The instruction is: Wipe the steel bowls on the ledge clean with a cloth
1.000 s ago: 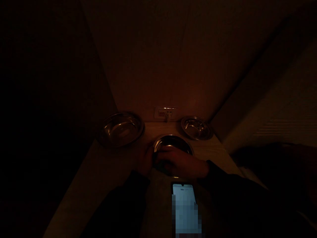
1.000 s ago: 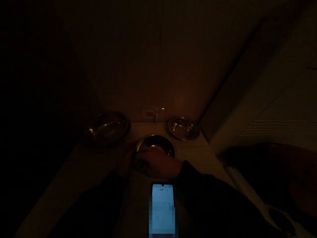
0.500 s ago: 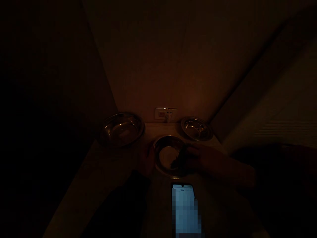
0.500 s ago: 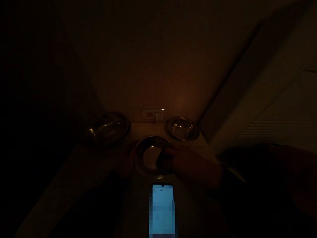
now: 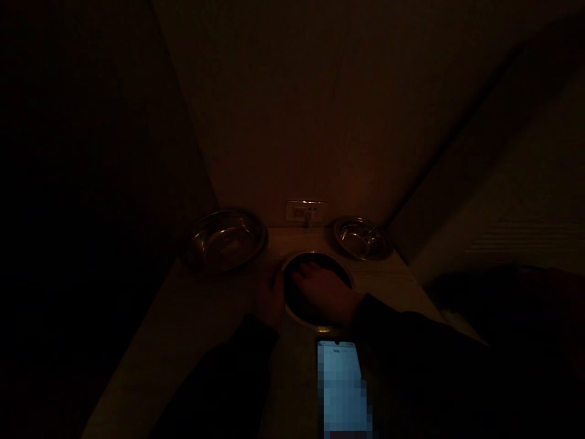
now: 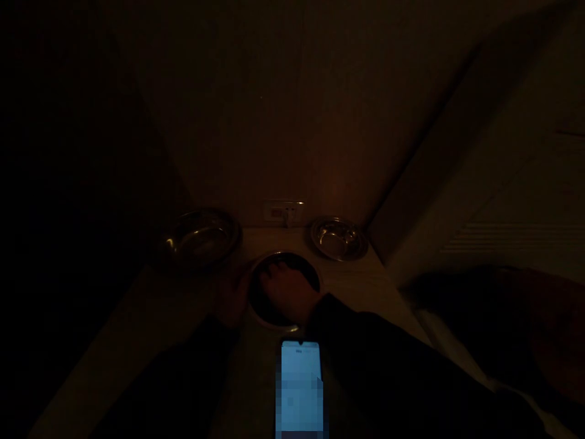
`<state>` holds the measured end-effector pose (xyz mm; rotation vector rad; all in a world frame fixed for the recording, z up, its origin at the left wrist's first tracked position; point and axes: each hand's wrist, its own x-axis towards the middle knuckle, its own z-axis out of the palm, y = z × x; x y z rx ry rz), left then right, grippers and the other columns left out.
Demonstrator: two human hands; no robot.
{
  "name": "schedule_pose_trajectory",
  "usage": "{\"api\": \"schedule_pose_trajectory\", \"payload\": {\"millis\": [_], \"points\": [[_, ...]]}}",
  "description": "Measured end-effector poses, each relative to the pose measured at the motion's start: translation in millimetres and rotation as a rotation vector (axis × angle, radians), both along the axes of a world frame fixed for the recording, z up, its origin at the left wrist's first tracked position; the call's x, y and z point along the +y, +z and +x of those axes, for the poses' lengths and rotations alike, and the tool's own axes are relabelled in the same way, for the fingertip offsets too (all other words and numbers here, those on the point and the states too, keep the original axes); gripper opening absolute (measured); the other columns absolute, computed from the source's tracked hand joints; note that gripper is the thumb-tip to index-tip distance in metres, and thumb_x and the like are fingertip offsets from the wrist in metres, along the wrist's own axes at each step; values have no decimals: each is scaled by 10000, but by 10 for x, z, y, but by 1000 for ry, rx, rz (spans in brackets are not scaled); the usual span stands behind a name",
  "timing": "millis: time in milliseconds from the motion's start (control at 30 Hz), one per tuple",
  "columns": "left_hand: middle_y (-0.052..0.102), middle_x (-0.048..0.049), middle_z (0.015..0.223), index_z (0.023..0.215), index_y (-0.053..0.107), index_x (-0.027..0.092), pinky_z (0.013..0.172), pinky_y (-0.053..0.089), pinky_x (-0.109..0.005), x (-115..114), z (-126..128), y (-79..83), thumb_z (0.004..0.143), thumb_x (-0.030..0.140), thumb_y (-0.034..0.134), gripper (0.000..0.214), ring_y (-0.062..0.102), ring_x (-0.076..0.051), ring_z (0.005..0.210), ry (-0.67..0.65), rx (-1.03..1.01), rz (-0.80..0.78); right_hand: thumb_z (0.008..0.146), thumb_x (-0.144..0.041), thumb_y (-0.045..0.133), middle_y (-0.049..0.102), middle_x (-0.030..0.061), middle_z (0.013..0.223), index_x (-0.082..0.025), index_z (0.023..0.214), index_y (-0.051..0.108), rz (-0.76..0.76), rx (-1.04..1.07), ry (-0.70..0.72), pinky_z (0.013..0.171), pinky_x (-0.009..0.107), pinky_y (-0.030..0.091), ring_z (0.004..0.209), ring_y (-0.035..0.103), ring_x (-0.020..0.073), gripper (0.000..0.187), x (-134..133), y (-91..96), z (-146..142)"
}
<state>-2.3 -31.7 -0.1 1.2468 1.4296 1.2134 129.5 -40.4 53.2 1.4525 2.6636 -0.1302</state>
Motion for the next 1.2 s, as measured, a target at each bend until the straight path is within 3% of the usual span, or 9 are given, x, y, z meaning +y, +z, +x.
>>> {"api": "schedule_pose_trajectory", "payload": {"millis": [133, 233, 367, 467, 567, 667, 867, 1033, 1200], "points": [[688, -117, 1154, 1081, 680, 114, 988, 442, -373, -12, 4, 24, 843, 214, 443, 350, 622, -236, 1092, -10, 15, -19, 898, -82, 403, 606, 241, 1119, -68, 1084, 625, 26, -86, -74, 760, 418, 503, 1041, 580, 330, 291, 30, 95, 58], [689, -138, 1142, 1091, 673, 92, 969, 458, -384, -23, 22, 43, 858, 228, 430, 363, 630, -250, 1078, -14, 11, -13, 876, -86, 435, 659, 255, 999, -44, 984, 674, -27, -119, -72, 718, 415, 497, 934, 636, 336, 266, 24, 154, 156], [700, -125, 1123, 1060, 684, 108, 970, 455, -390, -34, 42, 50, 866, 225, 411, 354, 633, -248, 1074, -32, 9, 5, 792, -189, 599, 714, 152, 813, -109, 866, 712, -165, -75, 30, 636, 318, 490, 743, 683, 259, 157, 25, 172, 243], [705, -122, 1108, 1058, 685, 114, 960, 460, -381, -36, 51, 43, 868, 232, 411, 354, 640, -243, 1057, -13, 26, 14, 774, -193, 617, 720, 73, 942, -177, 984, 685, -206, 20, 108, 698, 237, 479, 835, 680, 185, 222, 12, 114, 194], [709, -112, 1100, 1034, 693, 129, 957, 462, -368, -28, 54, 36, 858, 234, 432, 331, 642, -233, 1051, 6, 12, 17, 820, -166, 562, 674, 84, 1100, -154, 1125, 598, -147, 90, 93, 786, 232, 467, 962, 647, 177, 308, 3, 4, 86], [708, -107, 1107, 1028, 694, 131, 966, 456, -353, -16, 46, 46, 849, 230, 446, 322, 641, -224, 1057, -13, -12, 6, 861, -158, 517, 634, 140, 1130, -118, 1194, 518, -47, 98, 11, 789, 287, 478, 964, 631, 208, 336, 32, -66, 30], [692, -148, 1131, 1066, 683, 90, 982, 441, -390, -16, 37, 65, 846, 215, 446, 347, 626, -255, 1086, 8, 42, -20, 879, -111, 482, 587, 185, 1103, -126, 1127, 568, 115, 19, -107, 777, 364, 491, 1024, 564, 277, 263, 39, 90, 192], [722, -112, 1056, 1025, 693, 136, 912, 480, -377, -3, 44, -19, 843, 248, 454, 322, 652, -249, 1012, -17, 10, 21, 930, -162, 444, 512, 124, 1232, -205, 1304, 460, 173, 29, -27, 910, 382, 451, 1123, 474, 237, 377, 65, 137, 101], [719, -105, 1070, 997, 696, 134, 931, 468, -346, 23, 28, -65, 840, 249, 460, 307, 647, -229, 1027, 7, -24, 39, 926, -162, 434, 517, 155, 1222, -173, 1226, 520, 162, -10, -51, 813, 368, 491, 1103, 480, 270, 313, 281, 161, 6]]}}
